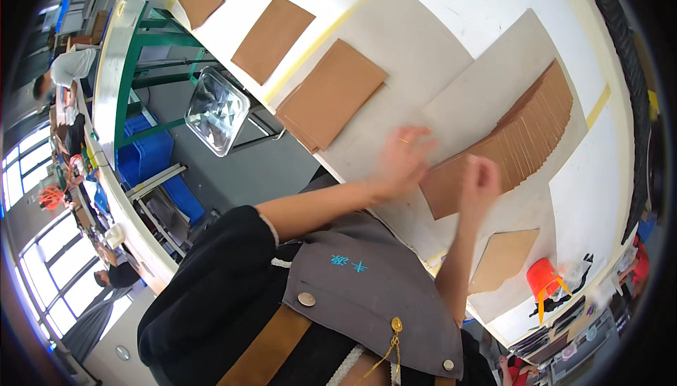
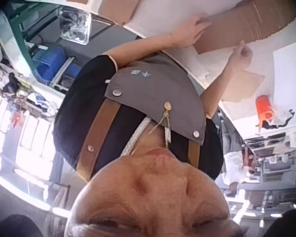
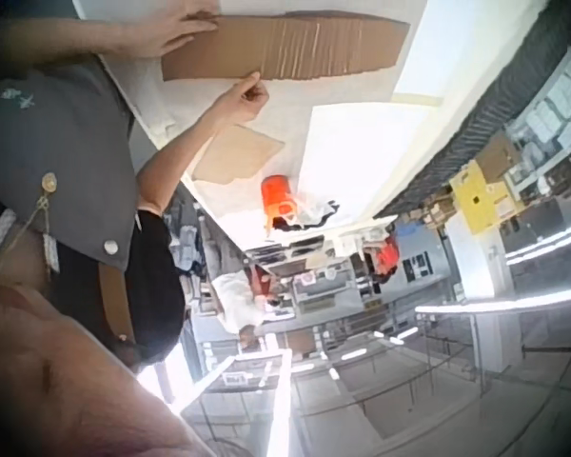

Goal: The person stacks brown cardboard pieces on a table, applies glue to the edges with a brush, and then folds and presses the glued edges on a metal surface to form boxes. The process is repeated for multiple pieces.

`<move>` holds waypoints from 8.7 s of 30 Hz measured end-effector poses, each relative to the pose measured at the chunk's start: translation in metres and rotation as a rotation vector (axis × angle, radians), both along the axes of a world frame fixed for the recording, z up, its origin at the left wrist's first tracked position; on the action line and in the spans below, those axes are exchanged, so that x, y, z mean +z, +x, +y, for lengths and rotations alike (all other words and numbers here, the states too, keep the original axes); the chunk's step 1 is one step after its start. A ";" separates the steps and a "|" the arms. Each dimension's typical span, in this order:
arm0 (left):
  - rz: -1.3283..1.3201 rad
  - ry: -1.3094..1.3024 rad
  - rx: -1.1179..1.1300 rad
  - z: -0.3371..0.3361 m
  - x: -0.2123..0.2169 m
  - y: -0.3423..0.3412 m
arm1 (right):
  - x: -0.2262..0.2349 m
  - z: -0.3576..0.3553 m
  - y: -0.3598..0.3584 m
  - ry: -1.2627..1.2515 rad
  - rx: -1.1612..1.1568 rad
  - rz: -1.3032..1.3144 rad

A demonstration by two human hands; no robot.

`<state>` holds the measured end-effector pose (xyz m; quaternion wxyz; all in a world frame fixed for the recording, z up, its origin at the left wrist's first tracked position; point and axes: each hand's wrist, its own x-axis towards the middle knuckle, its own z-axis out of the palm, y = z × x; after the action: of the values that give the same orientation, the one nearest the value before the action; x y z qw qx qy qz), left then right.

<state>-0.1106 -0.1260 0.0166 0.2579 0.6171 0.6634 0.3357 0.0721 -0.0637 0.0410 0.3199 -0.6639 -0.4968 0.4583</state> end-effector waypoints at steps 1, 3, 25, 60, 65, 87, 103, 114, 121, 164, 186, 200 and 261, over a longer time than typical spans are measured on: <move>0.069 0.011 0.072 -0.004 0.001 -0.026 | -0.006 -0.002 -0.028 -0.185 0.079 0.144; 0.258 0.024 0.244 -0.012 0.001 -0.077 | -0.020 -0.005 -0.085 -0.307 0.277 0.457; 0.126 -0.110 0.147 -0.012 0.033 -0.100 | 0.010 -0.009 -0.049 -0.161 0.158 0.544; -0.095 -0.093 -0.247 0.029 -0.010 0.055 | 0.010 -0.045 0.059 0.072 0.087 -0.618; 0.116 0.010 -0.004 0.015 0.006 -0.009 | -0.001 -0.024 -0.019 -0.193 0.161 0.104; 0.286 -0.178 0.331 -0.010 0.004 -0.103 | -0.042 0.010 -0.119 -0.263 0.194 0.269; 0.257 -0.105 0.222 -0.001 0.016 -0.097 | 0.002 -0.013 -0.045 -0.222 -0.173 0.827; -0.199 -0.374 0.311 0.008 0.012 -0.106 | 0.052 0.006 -0.015 -0.320 -0.636 1.155; -0.701 -0.330 0.110 0.011 0.042 -0.054 | 0.040 -0.039 0.036 0.026 -0.096 0.859; 0.538 0.025 0.068 0.040 0.000 -0.016 | -0.002 -0.057 0.057 0.164 0.021 -0.468; -0.752 -0.653 -0.280 0.039 0.050 -0.025 | 0.020 -0.069 0.011 -0.345 0.006 0.262; -0.226 -0.141 -0.303 0.022 -0.004 0.040 | 0.001 -0.084 0.047 0.098 -0.153 -0.233; 0.190 -0.092 -0.421 0.014 -0.017 0.103 | -0.008 0.003 0.080 0.034 -0.388 -0.172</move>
<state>-0.0076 -0.1116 -0.0001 0.2864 0.7582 0.5559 0.1845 0.1524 -0.0607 0.0328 0.3698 -0.7782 -0.3928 0.3215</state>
